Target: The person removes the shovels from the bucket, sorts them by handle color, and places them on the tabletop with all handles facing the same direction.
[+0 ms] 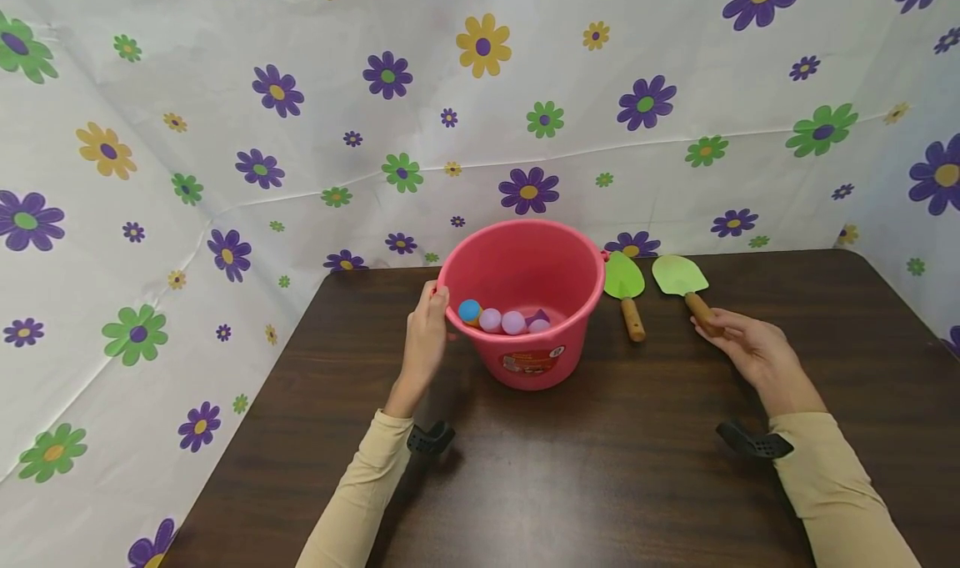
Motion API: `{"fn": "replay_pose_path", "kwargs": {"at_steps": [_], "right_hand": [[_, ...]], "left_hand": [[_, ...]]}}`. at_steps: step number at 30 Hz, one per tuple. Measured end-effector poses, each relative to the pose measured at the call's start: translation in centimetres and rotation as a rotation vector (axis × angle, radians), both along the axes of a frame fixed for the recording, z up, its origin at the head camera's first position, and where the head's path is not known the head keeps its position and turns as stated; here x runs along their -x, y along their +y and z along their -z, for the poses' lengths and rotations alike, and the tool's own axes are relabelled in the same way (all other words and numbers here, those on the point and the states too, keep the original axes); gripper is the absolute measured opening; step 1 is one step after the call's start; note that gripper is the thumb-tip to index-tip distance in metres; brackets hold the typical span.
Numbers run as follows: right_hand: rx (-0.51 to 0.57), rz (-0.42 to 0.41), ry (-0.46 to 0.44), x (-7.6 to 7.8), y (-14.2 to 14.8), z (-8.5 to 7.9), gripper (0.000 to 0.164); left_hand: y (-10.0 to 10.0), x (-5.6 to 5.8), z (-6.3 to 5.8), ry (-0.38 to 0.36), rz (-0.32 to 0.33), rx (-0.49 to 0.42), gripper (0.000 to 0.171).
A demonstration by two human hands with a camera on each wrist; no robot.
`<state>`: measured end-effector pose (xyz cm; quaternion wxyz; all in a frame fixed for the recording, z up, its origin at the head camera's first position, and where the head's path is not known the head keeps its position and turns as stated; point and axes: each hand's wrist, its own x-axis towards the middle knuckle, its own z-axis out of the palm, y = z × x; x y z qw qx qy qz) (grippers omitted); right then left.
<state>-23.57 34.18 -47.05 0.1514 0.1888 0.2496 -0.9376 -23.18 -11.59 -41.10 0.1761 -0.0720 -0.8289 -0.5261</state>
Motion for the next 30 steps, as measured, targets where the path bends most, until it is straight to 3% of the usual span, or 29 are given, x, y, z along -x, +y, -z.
{"fn": "replay_pose_path", "kwargs": {"at_steps": [15, 22, 27, 30], "right_hand": [[-0.555, -0.034, 0.213, -0.5, -1.2, -0.5, 0.029], [-0.721, -0.074, 0.269, -0.7, -1.1, -0.3, 0.032], [-0.890, -0.084, 0.276, -0.7, -1.3, -0.2, 0.018], [-1.003, -0.107, 0.285, -0.7, -1.4, -0.2, 0.041]], "left_hand": [[0.0, -0.1, -0.2, 0.004, -0.009, 0.005, 0.043], [0.0, 0.0, -0.1, 0.002, -0.002, 0.004, 0.043], [0.0, -0.1, -0.1, 0.007, -0.004, 0.006, 0.043], [0.0, -0.1, -0.1, 0.011, -0.009, 0.012, 0.043]]}}
